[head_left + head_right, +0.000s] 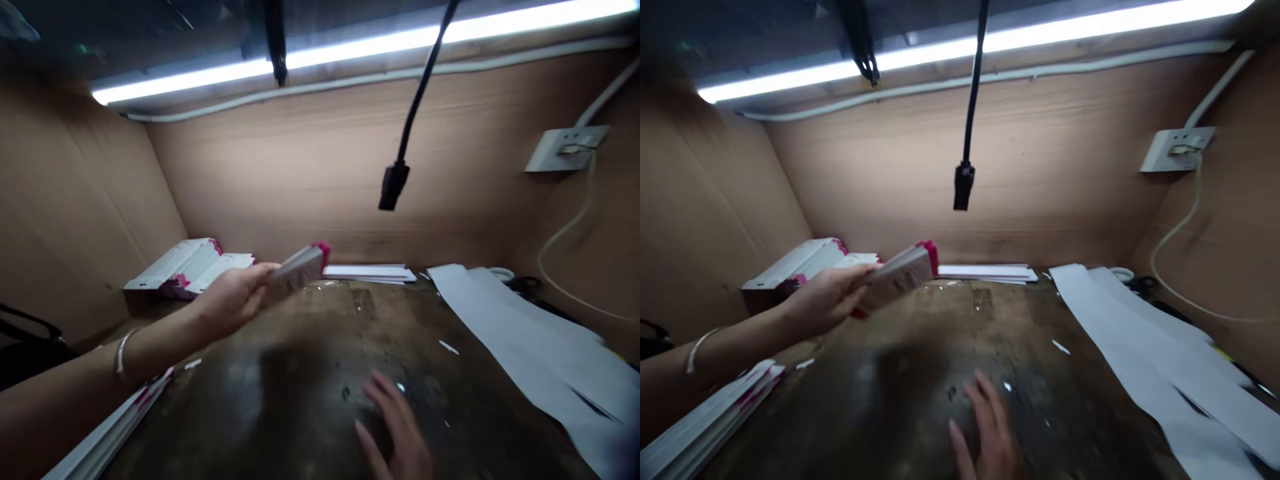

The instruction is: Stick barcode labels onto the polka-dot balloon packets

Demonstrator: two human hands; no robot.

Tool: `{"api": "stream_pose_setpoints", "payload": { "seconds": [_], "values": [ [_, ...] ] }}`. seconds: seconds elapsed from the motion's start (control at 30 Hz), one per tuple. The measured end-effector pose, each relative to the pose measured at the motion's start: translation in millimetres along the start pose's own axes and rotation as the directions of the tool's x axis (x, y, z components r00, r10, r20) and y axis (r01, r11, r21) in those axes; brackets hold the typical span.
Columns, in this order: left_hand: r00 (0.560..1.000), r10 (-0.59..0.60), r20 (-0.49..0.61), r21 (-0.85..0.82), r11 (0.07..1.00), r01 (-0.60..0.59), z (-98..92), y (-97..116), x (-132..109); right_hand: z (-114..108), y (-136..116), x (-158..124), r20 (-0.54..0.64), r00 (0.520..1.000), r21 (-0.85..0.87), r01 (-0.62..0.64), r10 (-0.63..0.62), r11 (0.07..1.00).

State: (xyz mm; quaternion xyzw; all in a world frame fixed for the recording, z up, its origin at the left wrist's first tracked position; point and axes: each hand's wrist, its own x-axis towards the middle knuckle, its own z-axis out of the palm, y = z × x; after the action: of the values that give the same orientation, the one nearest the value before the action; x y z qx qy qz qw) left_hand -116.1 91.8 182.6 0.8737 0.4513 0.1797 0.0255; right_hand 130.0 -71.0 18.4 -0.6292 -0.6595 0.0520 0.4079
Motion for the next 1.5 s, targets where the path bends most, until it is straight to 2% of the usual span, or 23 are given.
{"api": "stream_pose_setpoints", "payload": {
  "seconds": [0.07,0.13,0.17,0.23,0.27,0.3,0.37,0.4,0.43,0.47,0.53,0.57,0.6,0.63,0.67,0.73,0.8,0.87,1.0,1.2,1.37,1.43,1.5],
  "values": [
    [0.977,0.165,0.133,-0.313,0.943,-0.117,14.3,36.0,-30.0,-21.7,-8.2,2.6,-0.216,0.972,-0.093,0.076,-0.095,0.993],
    [0.914,0.283,0.292,-0.471,0.874,-0.12,27.1,59.4,-50.9,-50.0,-24.2,8.7,-0.331,0.906,-0.214,0.2,-0.264,0.956],
    [0.872,0.323,0.368,-0.485,0.867,-0.117,32.3,66.6,-56.9,-63.2,-34.6,13.9,-0.273,0.893,-0.277,0.283,-0.358,0.918],
    [0.81,0.364,0.461,-0.448,0.883,-0.142,39.8,74.5,-60.7,-81.7,-56.5,28.7,0.035,0.887,-0.332,0.444,-0.46,0.832],
    [0.793,0.372,0.482,-0.416,0.894,-0.166,42.0,76.5,-60.1,-85.5,-66.5,38.0,0.23,0.876,-0.319,0.479,-0.424,0.817],
    [0.785,0.377,0.491,-0.385,0.903,-0.193,43.2,78.1,-58.8,-85.7,-75.1,48.1,0.417,0.839,-0.299,0.491,-0.351,0.818],
    [0.777,0.383,0.499,-0.332,0.913,-0.237,42.9,80.4,-57.8,-78.5,-86.9,68.8,0.681,0.711,-0.272,0.471,-0.178,0.839],
    [0.783,0.38,0.493,-0.306,0.918,-0.252,41.8,80.8,-59.3,-73.6,-90.1,78.0,0.748,0.652,-0.265,0.462,-0.122,0.847],
    [0.813,0.364,0.455,-0.279,0.925,-0.258,40.5,80.4,-62.8,-69.3,-91.6,85.4,0.783,0.615,-0.26,0.455,-0.09,0.852],
    [0.87,0.333,0.364,-0.255,0.934,-0.25,39.6,78.9,-68.3,-66.7,-91.5,90.4,0.795,0.602,-0.259,0.45,-0.076,0.854],
    [0.987,0.159,0.027,-0.268,0.952,-0.146,40.8,72.8,-85.3,-67.3,-87.2,91.1,0.787,0.612,-0.254,0.444,-0.083,0.859],
    [0.988,0.009,-0.156,-0.344,0.937,-0.063,44.1,68.9,-95.9,-69.7,-83.3,86.4,0.77,0.631,-0.217,0.399,-0.095,0.891],
    [0.951,-0.15,-0.269,-0.472,0.881,0.006,49.7,65.4,-107.2,-72.1,-78.5,78.6,0.737,0.666,-0.138,0.313,-0.113,0.94],
    [0.912,-0.29,-0.292,-0.623,0.781,0.049,57.6,62.8,-118.6,-73.4,-73.2,68.3,0.688,0.714,-0.012,0.193,-0.132,0.981],
    [0.901,-0.371,-0.226,-0.765,0.64,0.072,67.4,61.7,-129.5,-72.8,-67.6,56.0,0.615,0.777,0.163,0.046,-0.138,0.986],
    [0.946,-0.323,-0.017,-0.931,0.35,0.103,89.5,64.7,-147.7,-63.9,-57.1,29.0,0.48,0.87,0.474,-0.15,-0.112,0.868],
    [0.966,-0.238,0.1,-0.966,0.211,0.152,108.4,72.2,-160.5,-47.6,-48.5,3.6,0.425,0.899,0.608,-0.196,-0.106,0.769],
    [0.958,-0.249,0.142,-0.955,0.22,0.199,119.3,79.0,-168.6,-30.9,-42.2,-15.7,0.418,0.903,0.615,-0.199,-0.101,0.763],
    [0.959,-0.243,0.145,-0.916,0.333,0.223,124.5,80.1,-173.8,-14.2,-34.2,-30.9,0.474,0.877,0.549,-0.227,-0.076,0.804],
    [0.961,-0.239,0.135,-0.981,0.107,0.164,132.5,78.7,-167.8,-16.4,-35.9,-22.8,0.502,0.863,0.618,-0.304,-0.066,0.725],
    [0.925,-0.298,0.234,-0.97,-0.13,0.204,134.1,91.7,-160.1,-28.1,-37.5,-7.2,0.438,0.889,0.643,-0.412,0.131,0.645],
    [0.89,-0.327,0.318,-0.947,-0.159,0.28,136.1,93.0,-157.1,-24.8,-31.4,-2.2,0.475,0.862,0.602,-0.465,0.177,0.649],
    [0.836,-0.38,0.396,-0.913,-0.064,0.403,138.9,89.3,-156.3,-14.8,-21.9,-0.1,0.54,0.811,0.538,-0.537,0.224,0.65]
  ]
}}
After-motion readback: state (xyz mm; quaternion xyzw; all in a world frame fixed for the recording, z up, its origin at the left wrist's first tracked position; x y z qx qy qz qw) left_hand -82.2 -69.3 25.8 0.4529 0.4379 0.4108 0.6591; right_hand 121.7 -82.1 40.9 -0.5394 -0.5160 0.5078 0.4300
